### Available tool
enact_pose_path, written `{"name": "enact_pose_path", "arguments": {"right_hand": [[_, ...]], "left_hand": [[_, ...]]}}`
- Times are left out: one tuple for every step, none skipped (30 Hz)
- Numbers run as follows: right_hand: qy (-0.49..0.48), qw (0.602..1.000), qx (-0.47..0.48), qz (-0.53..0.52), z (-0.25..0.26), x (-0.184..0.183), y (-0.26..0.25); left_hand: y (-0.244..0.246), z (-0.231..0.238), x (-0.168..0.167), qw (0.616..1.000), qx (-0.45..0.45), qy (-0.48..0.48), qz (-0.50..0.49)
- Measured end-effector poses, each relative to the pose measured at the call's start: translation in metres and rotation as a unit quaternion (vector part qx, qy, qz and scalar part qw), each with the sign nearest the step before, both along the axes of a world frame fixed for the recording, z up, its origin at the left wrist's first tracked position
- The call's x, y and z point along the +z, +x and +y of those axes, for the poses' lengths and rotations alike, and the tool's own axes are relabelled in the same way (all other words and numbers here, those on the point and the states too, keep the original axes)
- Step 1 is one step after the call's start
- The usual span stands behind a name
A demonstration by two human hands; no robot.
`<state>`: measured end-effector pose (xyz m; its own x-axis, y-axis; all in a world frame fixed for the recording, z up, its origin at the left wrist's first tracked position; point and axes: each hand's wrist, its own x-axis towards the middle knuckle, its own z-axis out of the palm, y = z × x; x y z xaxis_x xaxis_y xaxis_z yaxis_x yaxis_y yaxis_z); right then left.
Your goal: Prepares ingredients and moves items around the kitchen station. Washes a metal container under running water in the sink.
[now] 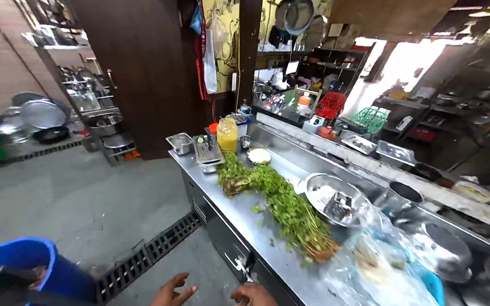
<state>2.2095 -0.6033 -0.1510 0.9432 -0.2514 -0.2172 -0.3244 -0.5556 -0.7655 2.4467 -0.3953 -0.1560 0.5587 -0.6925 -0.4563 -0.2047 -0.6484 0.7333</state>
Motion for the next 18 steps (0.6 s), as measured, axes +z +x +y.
{"name": "enact_pose_path", "arguments": {"right_hand": [[0.011,1.0,-0.018,0.0,-0.005,0.004,0.024],[0.021,0.999,-0.037,-0.004,-0.012,0.008,0.046],[0.029,0.998,-0.061,-0.01,-0.018,0.011,0.067],[0.039,0.995,-0.088,-0.017,-0.026,0.013,0.087],[0.052,0.992,-0.117,-0.022,-0.035,0.015,0.107],[0.068,0.987,-0.144,-0.023,-0.046,0.016,0.126],[0.086,0.981,-0.17,-0.022,-0.056,0.016,0.144],[0.102,0.975,-0.194,-0.023,-0.067,0.016,0.163],[0.112,0.969,-0.218,-0.027,-0.077,0.015,0.182],[0.117,0.964,-0.238,-0.035,-0.089,0.013,0.2],[0.116,0.959,-0.257,-0.044,-0.102,0.01,0.22],[0.112,0.954,-0.274,-0.055,-0.116,0.007,0.239],[0.107,0.948,-0.292,-0.067,-0.132,0.004,0.259],[0.103,0.942,-0.31,-0.08,-0.149,0.001,0.281],[0.103,0.935,-0.326,-0.094,-0.165,-0.001,0.302],[0.105,0.928,-0.343,-0.103,-0.181,-0.002,0.324],[0.101,0.92,-0.361,-0.111,-0.201,0.001,0.347],[0.088,0.914,-0.379,-0.117,-0.22,0.003,0.371]], "left_hand": [[0.032,-0.009,0.006,1.0,0.007,0.0,-0.002],[0.063,-0.019,0.014,1.0,0.015,-0.003,-0.007],[0.092,-0.028,0.022,1.0,0.024,-0.007,-0.012],[0.121,-0.039,0.028,0.999,0.033,-0.016,-0.016],[0.149,-0.051,0.03,0.998,0.042,-0.03,-0.023],[0.177,-0.064,0.031,0.997,0.047,-0.046,-0.03],[0.205,-0.077,0.03,0.996,0.048,-0.059,-0.035],[0.231,-0.09,0.029,0.996,0.048,-0.071,-0.039],[0.257,-0.102,0.028,0.995,0.048,-0.081,-0.043],[0.282,-0.116,0.027,0.993,0.049,-0.093,-0.048],[0.307,-0.13,0.025,0.992,0.052,-0.104,-0.05],[0.33,-0.144,0.024,0.991,0.051,-0.109,-0.05],[0.354,-0.158,0.022,0.992,0.047,-0.108,-0.051],[0.377,-0.17,0.02,0.992,0.043,-0.108,-0.052],[0.399,-0.179,0.018,0.992,0.04,-0.106,-0.053],[0.418,-0.188,0.017,0.992,0.038,-0.104,-0.054],[0.438,-0.199,0.018,0.992,0.039,-0.109,-0.057],[0.457,-0.211,0.02,0.991,0.04,-0.114,-0.062]]}}
